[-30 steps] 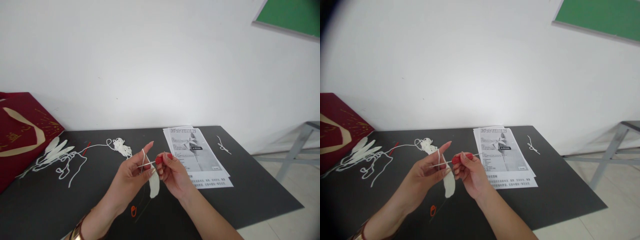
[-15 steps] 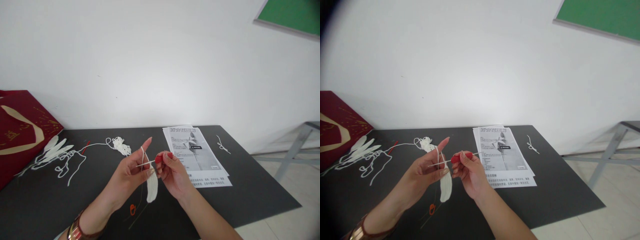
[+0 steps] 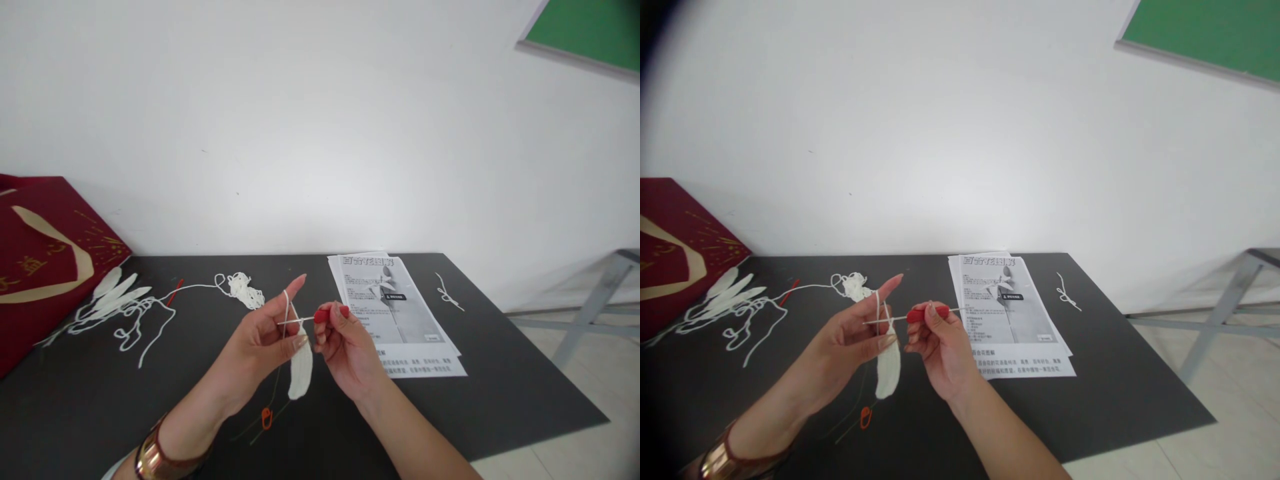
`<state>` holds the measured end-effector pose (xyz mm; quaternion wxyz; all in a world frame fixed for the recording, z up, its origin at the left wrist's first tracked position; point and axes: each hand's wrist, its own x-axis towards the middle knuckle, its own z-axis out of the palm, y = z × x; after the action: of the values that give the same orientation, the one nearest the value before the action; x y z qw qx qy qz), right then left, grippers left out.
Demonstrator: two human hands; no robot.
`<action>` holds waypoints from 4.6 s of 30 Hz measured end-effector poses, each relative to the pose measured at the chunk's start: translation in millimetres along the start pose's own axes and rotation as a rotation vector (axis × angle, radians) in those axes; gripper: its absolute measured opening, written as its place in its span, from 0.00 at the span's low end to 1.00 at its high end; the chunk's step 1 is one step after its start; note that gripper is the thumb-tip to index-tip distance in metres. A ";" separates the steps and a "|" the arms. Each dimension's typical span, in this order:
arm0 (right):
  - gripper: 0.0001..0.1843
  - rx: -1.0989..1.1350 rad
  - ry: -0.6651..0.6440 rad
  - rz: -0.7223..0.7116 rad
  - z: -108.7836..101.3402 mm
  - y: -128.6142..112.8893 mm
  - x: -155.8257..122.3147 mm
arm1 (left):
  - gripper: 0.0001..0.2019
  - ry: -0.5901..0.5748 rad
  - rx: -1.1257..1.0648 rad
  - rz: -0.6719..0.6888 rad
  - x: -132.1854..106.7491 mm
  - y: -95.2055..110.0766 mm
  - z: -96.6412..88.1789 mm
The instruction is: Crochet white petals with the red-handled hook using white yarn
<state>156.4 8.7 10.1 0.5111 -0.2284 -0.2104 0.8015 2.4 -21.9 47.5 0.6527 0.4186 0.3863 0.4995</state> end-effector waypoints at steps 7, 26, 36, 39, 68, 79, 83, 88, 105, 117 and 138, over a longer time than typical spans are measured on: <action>0.11 -0.009 -0.037 -0.007 -1.8 -0.9 0.4 | 0.33 0.014 -0.049 0.003 0.6 -0.5 1.9; 0.11 -0.027 -0.072 -0.046 -0.8 -4.8 -2.2 | 0.38 0.064 -0.183 -0.065 -5.5 7.0 6.0; 0.11 -0.159 -0.225 -0.158 -3.6 -22.1 -3.5 | 0.37 -0.059 -0.294 -0.207 -14.2 12.6 3.0; 0.11 -0.169 -0.265 -0.191 -7.3 -24.5 -1.8 | 0.37 -0.081 -0.293 -0.240 -15.3 13.7 3.1; 0.06 -0.368 -0.366 -0.422 -6.8 -34.4 -10.9 | 0.36 -0.141 -0.306 -0.287 -15.4 9.4 -1.4; 0.05 -0.395 -0.378 -0.450 -9.2 -37.1 -12.9 | 0.36 -0.141 -0.311 -0.281 -15.1 9.5 -2.2; 0.05 -0.419 -0.374 -0.472 -9.4 -37.8 -13.0 | 0.35 -0.145 -0.306 -0.278 -14.4 9.2 -2.5; 0.06 -0.423 -0.354 -0.494 -6.6 -37.5 -14.5 | 0.35 -0.129 -0.283 -0.281 -14.7 10.9 -2.2; 0.05 -0.502 -0.357 -0.529 -6.6 -38.1 -18.9 | 0.35 -0.116 -0.267 -0.277 -13.3 10.8 -1.1; 0.05 -0.525 -0.343 -0.544 -7.0 -39.8 -20.3 | 0.35 -0.091 -0.233 -0.276 -13.3 11.6 -0.8; 0.05 -0.639 -0.350 -0.617 -6.8 -40.0 -24.9 | 0.35 -0.037 -0.094 -0.242 -10.9 14.2 -0.8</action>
<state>198.6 2.2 31.2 0.5861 -0.1628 -0.5872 0.5339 -5.2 -30.3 61.5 0.7341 0.3470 0.3981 0.4270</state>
